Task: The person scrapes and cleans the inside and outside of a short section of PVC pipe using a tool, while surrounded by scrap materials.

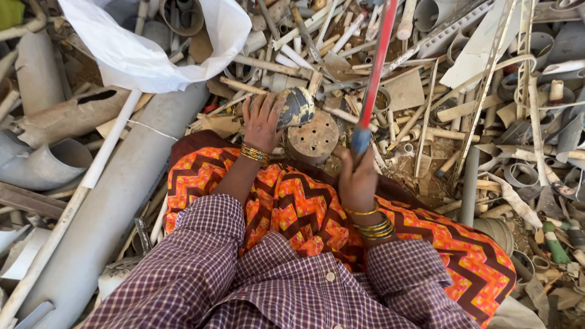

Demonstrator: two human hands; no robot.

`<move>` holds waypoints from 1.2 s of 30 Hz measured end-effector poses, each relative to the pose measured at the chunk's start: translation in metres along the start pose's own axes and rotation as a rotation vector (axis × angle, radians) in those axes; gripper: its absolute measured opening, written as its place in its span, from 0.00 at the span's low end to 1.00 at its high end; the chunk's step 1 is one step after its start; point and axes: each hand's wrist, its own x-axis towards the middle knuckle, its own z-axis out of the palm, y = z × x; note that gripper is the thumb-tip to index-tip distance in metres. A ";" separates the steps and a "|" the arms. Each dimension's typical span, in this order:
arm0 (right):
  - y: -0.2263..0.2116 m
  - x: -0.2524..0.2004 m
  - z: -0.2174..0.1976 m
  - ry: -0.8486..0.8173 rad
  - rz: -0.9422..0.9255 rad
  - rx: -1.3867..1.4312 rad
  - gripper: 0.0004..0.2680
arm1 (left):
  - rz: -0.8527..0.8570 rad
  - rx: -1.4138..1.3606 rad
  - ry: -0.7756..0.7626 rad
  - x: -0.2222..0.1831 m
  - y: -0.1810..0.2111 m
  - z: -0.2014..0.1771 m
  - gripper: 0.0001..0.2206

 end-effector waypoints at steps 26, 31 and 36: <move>0.005 0.009 0.012 -0.288 -0.076 -0.279 0.10 | -0.291 -0.315 0.077 0.004 -0.020 0.027 0.44; 0.005 0.003 0.009 -0.252 -0.014 -0.214 0.12 | -0.278 -0.274 0.148 -0.001 -0.015 0.026 0.44; 0.001 0.009 0.011 -0.372 0.157 -0.178 0.09 | -0.403 -0.369 0.042 0.003 -0.017 0.019 0.44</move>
